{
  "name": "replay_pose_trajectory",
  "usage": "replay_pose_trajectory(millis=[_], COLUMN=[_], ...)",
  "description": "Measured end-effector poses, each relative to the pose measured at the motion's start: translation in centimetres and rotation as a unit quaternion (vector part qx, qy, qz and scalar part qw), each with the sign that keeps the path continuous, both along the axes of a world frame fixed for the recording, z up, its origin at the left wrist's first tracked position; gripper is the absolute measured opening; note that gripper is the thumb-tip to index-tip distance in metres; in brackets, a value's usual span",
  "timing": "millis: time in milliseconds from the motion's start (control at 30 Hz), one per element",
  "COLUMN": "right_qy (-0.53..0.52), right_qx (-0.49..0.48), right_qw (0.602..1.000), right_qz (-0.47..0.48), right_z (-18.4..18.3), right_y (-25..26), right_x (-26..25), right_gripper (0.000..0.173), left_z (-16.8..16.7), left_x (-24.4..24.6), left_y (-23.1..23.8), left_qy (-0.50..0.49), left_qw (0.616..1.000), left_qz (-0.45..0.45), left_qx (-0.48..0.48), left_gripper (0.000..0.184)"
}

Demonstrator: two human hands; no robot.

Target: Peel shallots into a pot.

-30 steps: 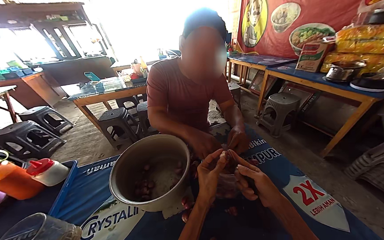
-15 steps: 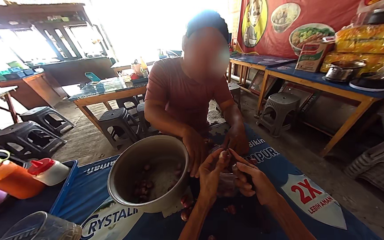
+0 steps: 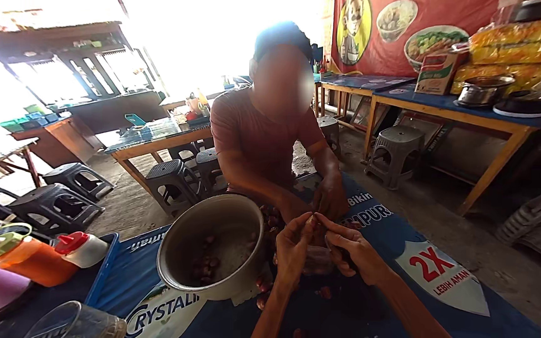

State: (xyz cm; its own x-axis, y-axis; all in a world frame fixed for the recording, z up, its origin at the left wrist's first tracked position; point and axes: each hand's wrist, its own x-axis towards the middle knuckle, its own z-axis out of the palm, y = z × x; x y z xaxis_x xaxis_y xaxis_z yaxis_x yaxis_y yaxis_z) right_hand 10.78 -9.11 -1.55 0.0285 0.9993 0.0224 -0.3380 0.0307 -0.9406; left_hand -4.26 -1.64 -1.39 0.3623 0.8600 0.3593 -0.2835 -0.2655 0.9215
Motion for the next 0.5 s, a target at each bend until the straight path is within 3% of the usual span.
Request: replay_pose_trajectory(millis=[167,267,400,500], right_qy=[0.079,0.076,0.074,0.095], right_qx=[-0.023,-0.018,-0.019,-0.019], right_qw=[0.996,0.997,0.997,0.995], right_qz=[0.029,0.021,0.023,0.016], right_z=[0.06,0.15,0.11,0.29], right_y=[-0.07,-0.13,-0.10,-0.14], right_x=[-0.08,-0.20,-0.45,-0.26], right_gripper=[0.052,0.051,0.052,0.052], left_z=[-0.22,0.28,0.13,0.10], left_x=[-0.37,-0.14,0.15,-0.03], left_y=[0.21,-0.15,-0.35,-0.40], left_qy=[-0.035,-0.052,-0.053,-0.060], left_qw=[0.995,0.988,0.994,0.994], left_qz=[-0.054,-0.064,0.000,-0.004], left_qx=[-0.081,-0.130,-0.095,-0.092], left_gripper=[0.030,0.029,0.025,0.028])
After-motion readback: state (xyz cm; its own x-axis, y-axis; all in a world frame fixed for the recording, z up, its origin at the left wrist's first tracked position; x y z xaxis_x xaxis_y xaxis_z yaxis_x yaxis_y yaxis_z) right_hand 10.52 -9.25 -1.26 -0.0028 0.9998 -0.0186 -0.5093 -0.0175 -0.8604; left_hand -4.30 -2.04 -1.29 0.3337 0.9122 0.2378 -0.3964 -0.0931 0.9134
